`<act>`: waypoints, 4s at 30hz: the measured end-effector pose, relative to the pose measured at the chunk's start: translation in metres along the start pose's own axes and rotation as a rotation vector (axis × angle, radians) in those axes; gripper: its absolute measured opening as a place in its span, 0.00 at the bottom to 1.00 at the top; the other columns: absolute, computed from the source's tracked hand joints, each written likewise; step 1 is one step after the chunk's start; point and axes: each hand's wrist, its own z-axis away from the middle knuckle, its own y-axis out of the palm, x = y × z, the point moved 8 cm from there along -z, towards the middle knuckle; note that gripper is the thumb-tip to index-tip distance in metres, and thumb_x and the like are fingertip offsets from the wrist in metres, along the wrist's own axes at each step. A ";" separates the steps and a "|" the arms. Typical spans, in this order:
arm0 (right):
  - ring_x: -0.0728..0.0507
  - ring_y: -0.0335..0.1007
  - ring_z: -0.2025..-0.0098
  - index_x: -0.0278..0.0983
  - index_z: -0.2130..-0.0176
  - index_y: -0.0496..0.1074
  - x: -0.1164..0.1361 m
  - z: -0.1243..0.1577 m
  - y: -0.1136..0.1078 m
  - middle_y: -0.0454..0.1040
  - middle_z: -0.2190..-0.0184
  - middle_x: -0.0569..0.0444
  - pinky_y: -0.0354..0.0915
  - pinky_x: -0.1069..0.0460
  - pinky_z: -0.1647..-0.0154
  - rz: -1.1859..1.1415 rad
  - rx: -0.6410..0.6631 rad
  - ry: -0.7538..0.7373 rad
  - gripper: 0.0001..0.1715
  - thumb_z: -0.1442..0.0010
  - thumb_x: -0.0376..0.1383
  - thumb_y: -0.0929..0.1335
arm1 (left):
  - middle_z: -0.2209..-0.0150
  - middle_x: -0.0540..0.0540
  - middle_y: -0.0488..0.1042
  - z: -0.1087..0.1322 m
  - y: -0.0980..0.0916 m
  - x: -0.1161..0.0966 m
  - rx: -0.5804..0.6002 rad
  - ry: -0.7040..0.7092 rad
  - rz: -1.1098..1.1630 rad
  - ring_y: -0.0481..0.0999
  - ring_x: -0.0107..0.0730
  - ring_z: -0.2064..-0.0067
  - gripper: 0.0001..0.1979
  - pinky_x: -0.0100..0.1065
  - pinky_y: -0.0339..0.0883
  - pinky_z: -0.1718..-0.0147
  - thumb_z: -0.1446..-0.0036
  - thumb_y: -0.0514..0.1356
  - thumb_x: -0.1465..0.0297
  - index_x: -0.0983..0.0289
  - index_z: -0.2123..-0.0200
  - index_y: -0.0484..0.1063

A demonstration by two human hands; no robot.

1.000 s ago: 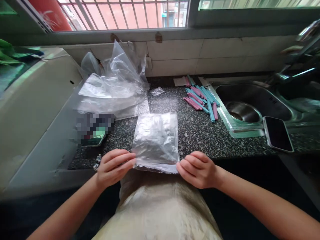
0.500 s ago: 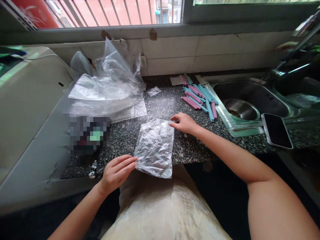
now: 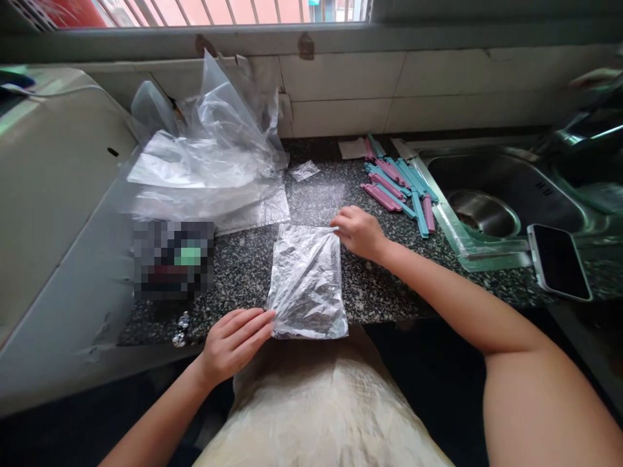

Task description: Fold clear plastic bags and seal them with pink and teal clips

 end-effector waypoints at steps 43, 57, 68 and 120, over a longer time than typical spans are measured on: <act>0.46 0.63 0.66 0.36 0.63 0.73 0.078 0.086 -0.007 0.72 0.68 0.49 0.60 0.50 0.65 -0.240 0.128 -0.130 0.10 0.41 0.34 0.63 | 0.75 0.50 0.71 -0.006 -0.008 0.031 -0.153 -0.599 0.446 0.71 0.24 0.74 0.07 0.26 0.65 0.73 0.41 0.49 0.73 0.63 0.68 0.65; 0.49 0.60 0.76 0.36 0.84 0.59 0.045 0.076 0.010 0.63 0.82 0.56 0.52 0.54 0.72 -0.327 0.334 0.445 0.24 0.40 0.41 0.59 | 0.68 0.53 0.75 -0.004 0.038 0.061 -0.075 -1.110 0.796 0.73 0.31 0.69 0.37 0.34 0.66 0.66 0.44 0.55 0.60 0.61 0.38 0.39; 0.46 0.66 0.75 0.39 0.79 0.71 0.028 0.071 0.015 0.72 0.81 0.54 0.46 0.54 0.75 0.016 0.528 0.630 0.23 0.42 0.47 0.60 | 0.75 0.50 0.69 -0.025 0.034 0.057 0.028 -0.835 -0.007 0.67 0.30 0.73 0.21 0.32 0.63 0.68 0.44 0.54 0.72 0.65 0.45 0.60; 0.45 0.61 0.68 0.35 0.72 0.70 0.075 0.075 -0.005 0.70 0.73 0.50 0.57 0.51 0.65 -0.022 0.000 0.047 0.13 0.39 0.31 0.60 | 0.69 0.57 0.69 -0.047 0.035 0.000 -0.004 -0.522 -0.136 0.66 0.36 0.65 0.13 0.37 0.60 0.62 0.44 0.57 0.68 0.64 0.55 0.70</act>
